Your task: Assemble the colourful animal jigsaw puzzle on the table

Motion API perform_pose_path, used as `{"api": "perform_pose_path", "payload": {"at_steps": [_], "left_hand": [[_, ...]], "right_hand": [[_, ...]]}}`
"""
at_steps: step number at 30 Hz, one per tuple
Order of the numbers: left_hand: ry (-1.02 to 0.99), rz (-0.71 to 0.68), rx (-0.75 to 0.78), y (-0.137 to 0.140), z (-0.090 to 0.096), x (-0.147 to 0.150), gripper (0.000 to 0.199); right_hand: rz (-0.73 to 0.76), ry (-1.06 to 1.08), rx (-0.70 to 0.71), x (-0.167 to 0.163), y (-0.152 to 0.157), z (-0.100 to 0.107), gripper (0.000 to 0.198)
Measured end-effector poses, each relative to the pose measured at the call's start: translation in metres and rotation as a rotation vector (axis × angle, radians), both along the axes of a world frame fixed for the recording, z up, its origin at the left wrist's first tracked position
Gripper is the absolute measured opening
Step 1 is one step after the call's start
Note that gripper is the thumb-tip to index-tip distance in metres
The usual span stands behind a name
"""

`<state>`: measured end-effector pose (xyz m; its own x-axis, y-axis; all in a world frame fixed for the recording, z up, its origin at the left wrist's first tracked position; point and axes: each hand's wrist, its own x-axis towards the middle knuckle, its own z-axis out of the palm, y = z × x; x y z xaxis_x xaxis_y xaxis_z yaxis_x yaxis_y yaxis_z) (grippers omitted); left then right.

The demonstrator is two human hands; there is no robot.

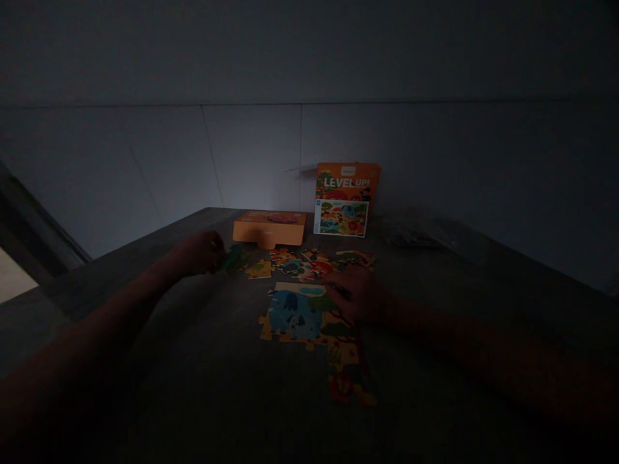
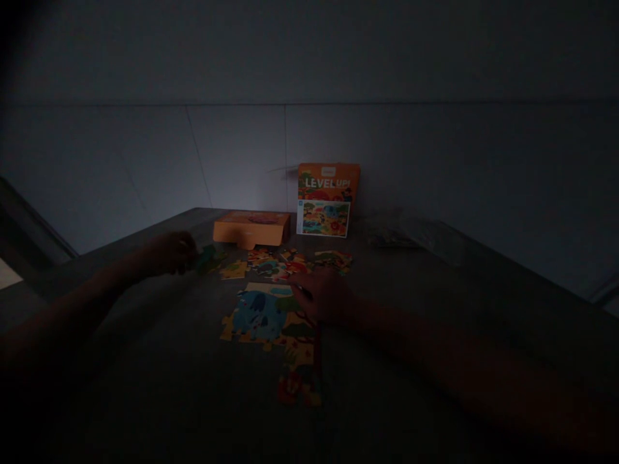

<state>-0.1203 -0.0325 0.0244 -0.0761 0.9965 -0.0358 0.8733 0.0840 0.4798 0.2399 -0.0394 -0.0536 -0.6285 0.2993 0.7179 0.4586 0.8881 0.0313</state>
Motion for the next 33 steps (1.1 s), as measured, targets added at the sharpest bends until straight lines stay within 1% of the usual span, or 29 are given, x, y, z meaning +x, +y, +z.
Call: {"api": "perform_pose_path", "payload": {"at_steps": [1,2,3,5,7,8,10,11,13,16,19,22,25,29,33], "left_hand": [[-0.069,-0.020,0.069,-0.004,0.002,0.008,0.040],[-0.133,-0.082,0.144,-0.009,0.002,0.019,0.043],[-0.209,-0.178,0.208,-0.015,0.000,0.031,0.043],[-0.382,-0.367,0.264,-0.029,-0.011,0.060,0.034],[-0.497,-0.480,0.203,-0.043,-0.026,0.087,0.027],[-0.515,-0.532,0.141,-0.048,-0.034,0.099,0.025],[-0.520,-0.586,0.116,-0.055,-0.046,0.113,0.022],[-0.510,-0.603,0.127,-0.057,-0.049,0.116,0.021],[-0.482,-0.624,0.156,-0.057,-0.050,0.116,0.021],[-0.411,-0.678,0.168,-0.054,-0.044,0.110,0.022],[-0.330,-0.785,0.191,-0.053,-0.039,0.104,0.025],[-0.260,-0.875,0.229,-0.053,-0.036,0.100,0.023],[-0.192,-0.904,0.252,-0.051,-0.037,0.096,0.026],[-0.164,-0.929,0.304,-0.047,-0.038,0.091,0.027],[-0.112,-0.988,0.337,-0.046,-0.038,0.089,0.027]], "right_hand": [[0.003,0.000,-0.004,0.000,0.000,0.000,0.019],[0.005,0.003,-0.008,0.000,0.000,0.001,0.019],[0.009,0.004,-0.012,0.000,0.000,0.001,0.018],[0.013,0.001,-0.025,0.001,0.001,0.001,0.022],[0.031,-0.025,-0.016,0.001,0.002,0.001,0.032],[0.051,-0.056,0.005,0.001,0.002,0.001,0.037],[0.105,-0.127,0.067,0.001,0.002,0.000,0.044],[0.127,-0.151,0.094,0.001,0.002,0.000,0.044],[0.146,-0.165,0.125,0.001,0.001,0.000,0.041],[0.158,-0.163,0.145,0.000,-0.001,0.001,0.037],[0.176,-0.178,0.159,0.000,-0.003,0.002,0.034],[0.174,-0.191,0.144,0.001,-0.004,0.002,0.033],[0.180,-0.185,0.126,0.001,-0.004,0.002,0.035],[0.193,-0.194,0.095,0.000,-0.006,0.004,0.038],[0.196,-0.212,0.094,0.000,-0.006,0.006,0.040]]}}
